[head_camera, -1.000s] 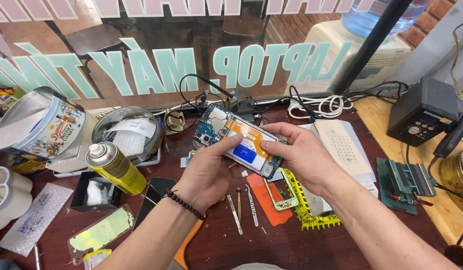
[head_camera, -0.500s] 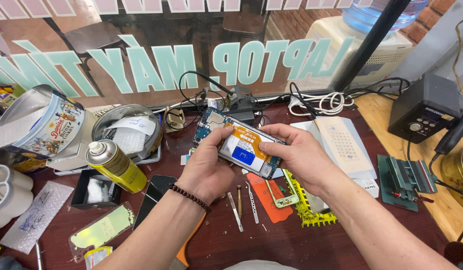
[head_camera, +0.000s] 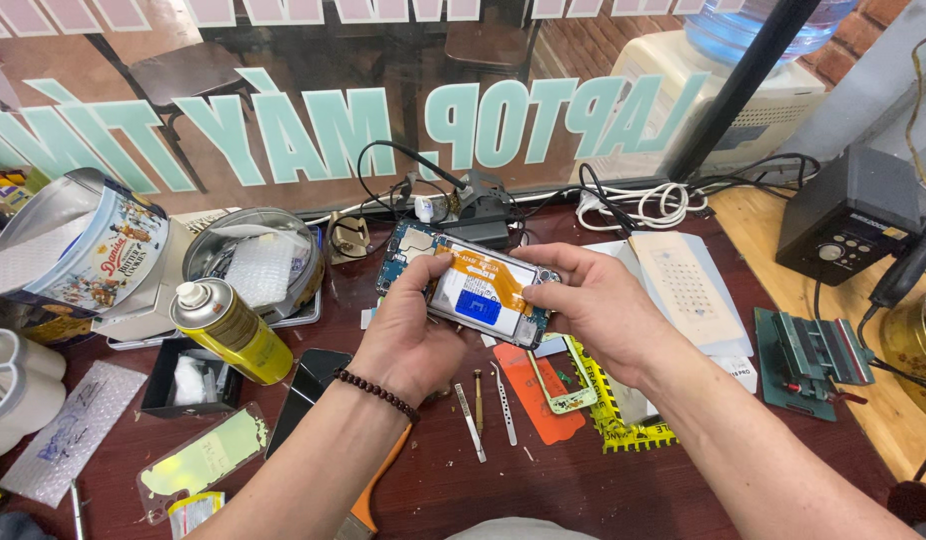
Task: The person holds a disassembled smartphone and repeatedly connects and disconnects the screen flex cable to the motherboard. They rotate the device to inspect the internal components and the screen from multiple angles. The person places the phone on a box and continues to manipulate the flex cable connection.
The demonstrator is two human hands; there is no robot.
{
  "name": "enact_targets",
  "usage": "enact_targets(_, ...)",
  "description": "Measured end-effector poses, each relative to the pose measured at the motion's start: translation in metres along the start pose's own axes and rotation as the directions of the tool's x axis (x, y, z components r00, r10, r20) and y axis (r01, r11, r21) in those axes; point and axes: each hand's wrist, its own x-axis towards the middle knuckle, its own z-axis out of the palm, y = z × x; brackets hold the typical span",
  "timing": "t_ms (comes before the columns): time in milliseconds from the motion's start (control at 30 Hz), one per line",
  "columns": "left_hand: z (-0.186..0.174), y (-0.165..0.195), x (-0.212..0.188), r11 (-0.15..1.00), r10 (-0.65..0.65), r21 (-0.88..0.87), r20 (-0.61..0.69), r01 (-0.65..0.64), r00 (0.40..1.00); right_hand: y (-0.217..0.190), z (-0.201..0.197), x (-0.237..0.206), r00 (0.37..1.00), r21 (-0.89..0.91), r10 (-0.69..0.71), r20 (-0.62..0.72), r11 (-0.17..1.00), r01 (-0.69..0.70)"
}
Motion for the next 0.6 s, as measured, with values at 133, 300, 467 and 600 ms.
enact_targets(133, 0.001, 0.0015, -0.0031, 1.0, -0.002, 0.008, 0.003, 0.002, 1.0, 0.0011, -0.0001, 0.0006, 1.0, 0.029, -0.006, -0.007, 1.0, 0.006)
enact_targets(300, 0.0004, 0.0001, -0.0038, 0.999, -0.04, -0.035, 0.016, 0.041, 0.999, 0.0002, -0.0026, 0.0009, 1.0, 0.011, -0.022, -0.019, 1.0, 0.022)
enact_targets(467, -0.0006, -0.0018, 0.0, 0.998, -0.04, -0.056, 0.014, 0.041, 0.999, 0.0004, -0.0049, 0.0009, 0.999, 0.04, -0.036, -0.001, 0.999, 0.036)
enact_targets(600, -0.0035, -0.0033, 0.0004, 0.997, -0.039, -0.071, -0.003, 0.038, 0.999, 0.0018, -0.0063, 0.0014, 0.999, 0.031, -0.032, -0.006, 0.999, 0.032)
